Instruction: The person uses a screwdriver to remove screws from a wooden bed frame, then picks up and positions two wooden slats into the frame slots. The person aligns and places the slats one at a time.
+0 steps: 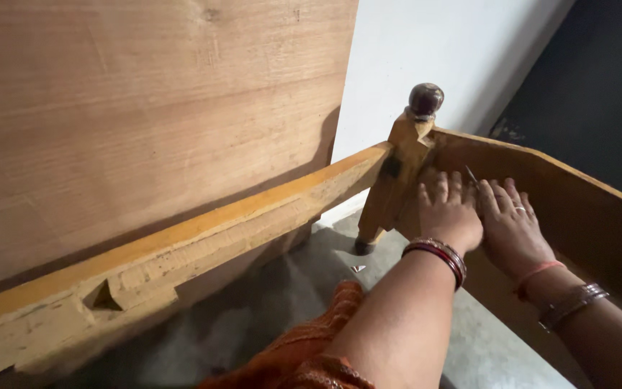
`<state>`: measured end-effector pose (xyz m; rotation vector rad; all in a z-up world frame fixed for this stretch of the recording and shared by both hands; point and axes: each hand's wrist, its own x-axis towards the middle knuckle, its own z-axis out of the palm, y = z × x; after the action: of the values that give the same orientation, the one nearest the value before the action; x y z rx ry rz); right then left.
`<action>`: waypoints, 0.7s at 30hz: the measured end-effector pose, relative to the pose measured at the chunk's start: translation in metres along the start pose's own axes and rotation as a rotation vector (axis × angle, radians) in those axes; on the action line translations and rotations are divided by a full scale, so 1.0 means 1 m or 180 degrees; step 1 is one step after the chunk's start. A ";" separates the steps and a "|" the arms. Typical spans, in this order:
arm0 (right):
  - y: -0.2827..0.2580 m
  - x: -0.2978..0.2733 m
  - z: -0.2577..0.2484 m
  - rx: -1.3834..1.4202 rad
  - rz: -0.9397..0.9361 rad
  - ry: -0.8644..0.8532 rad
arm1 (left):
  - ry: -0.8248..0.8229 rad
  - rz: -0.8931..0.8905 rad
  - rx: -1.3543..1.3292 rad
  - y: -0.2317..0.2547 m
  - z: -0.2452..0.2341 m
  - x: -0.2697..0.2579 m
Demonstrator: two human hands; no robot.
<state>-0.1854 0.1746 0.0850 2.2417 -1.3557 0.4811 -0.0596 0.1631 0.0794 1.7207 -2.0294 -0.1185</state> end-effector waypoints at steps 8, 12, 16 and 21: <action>0.010 0.020 -0.024 -0.0463 -0.0245 0.0305 | 0.0447 0.0543 0.0946 0.008 0.013 0.024; 0.020 0.029 -0.034 -0.0980 -0.0147 0.0158 | 0.0124 0.0739 0.0867 0.016 -0.003 0.037; 0.051 0.038 -0.044 -0.0899 0.0041 0.0163 | 0.0295 0.1143 0.0901 0.025 -0.019 0.055; 0.079 0.049 -0.045 -0.0446 0.0331 0.0132 | 0.0666 0.1234 0.0900 0.047 -0.019 0.077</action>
<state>-0.2360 0.1332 0.1642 2.0463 -1.4438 0.4510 -0.1018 0.1044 0.1358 1.3839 -2.2522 0.4743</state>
